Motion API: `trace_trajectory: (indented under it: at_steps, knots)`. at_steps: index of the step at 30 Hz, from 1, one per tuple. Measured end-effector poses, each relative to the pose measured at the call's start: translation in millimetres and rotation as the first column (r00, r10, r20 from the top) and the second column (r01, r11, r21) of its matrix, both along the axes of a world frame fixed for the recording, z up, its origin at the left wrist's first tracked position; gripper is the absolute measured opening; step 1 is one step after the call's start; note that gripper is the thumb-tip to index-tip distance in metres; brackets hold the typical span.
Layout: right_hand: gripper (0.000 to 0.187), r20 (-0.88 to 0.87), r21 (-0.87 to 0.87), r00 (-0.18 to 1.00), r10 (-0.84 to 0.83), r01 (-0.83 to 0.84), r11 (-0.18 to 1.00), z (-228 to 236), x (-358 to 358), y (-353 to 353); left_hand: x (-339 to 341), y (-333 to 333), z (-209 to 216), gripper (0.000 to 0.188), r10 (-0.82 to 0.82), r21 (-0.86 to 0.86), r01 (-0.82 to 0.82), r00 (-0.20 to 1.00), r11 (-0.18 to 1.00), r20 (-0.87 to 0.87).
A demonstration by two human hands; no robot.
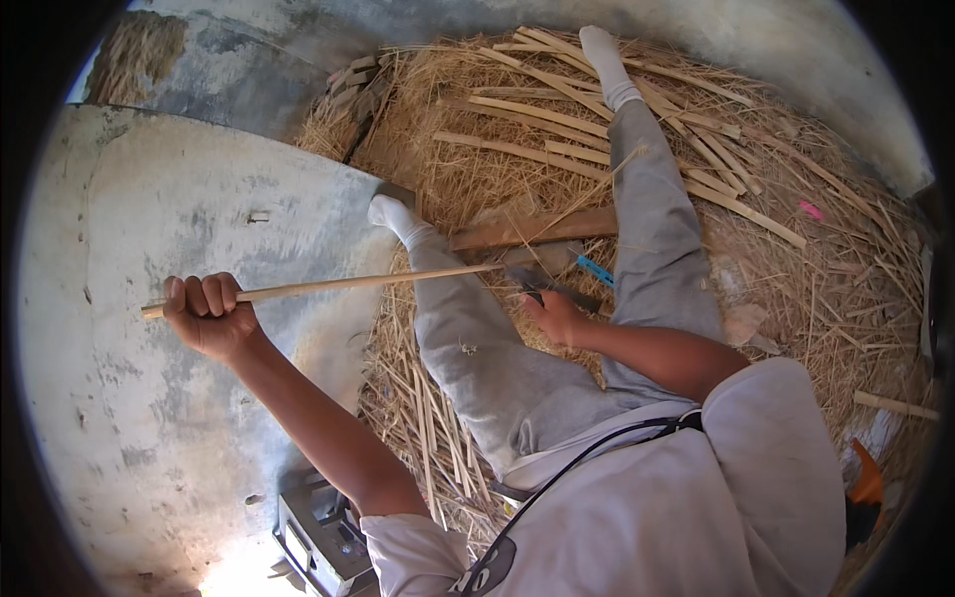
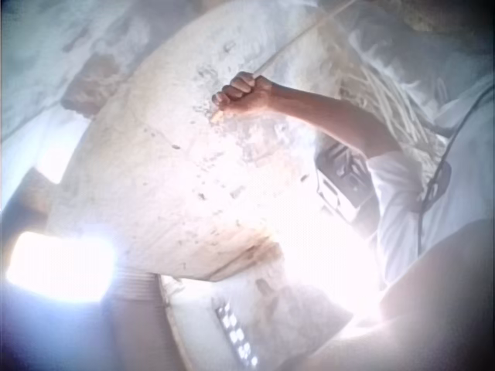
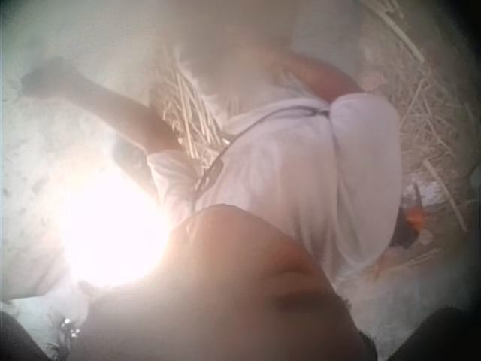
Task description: The person sits on a straw-covered floor and uses a knife to shave thin strips from a wooden stick. They repeatedly scrape the stick's surface to create fine wood shavings, which fall onto the straw below.
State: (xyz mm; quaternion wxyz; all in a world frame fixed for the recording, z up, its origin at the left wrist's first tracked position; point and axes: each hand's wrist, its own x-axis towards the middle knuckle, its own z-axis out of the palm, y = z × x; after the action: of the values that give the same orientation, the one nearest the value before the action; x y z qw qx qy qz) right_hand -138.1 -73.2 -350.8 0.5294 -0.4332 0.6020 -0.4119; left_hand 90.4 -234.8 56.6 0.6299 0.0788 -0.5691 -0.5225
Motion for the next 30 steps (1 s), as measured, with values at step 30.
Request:
trace_trajectory:
  at_steps: [30]
  knots:
    - [0.057,-0.132,-0.013,0.985,0.108,-0.110,0.994,15,-19,-7,-30,23,1,0.036,0.592,0.135,-0.592,0.804,0.794,0.048]
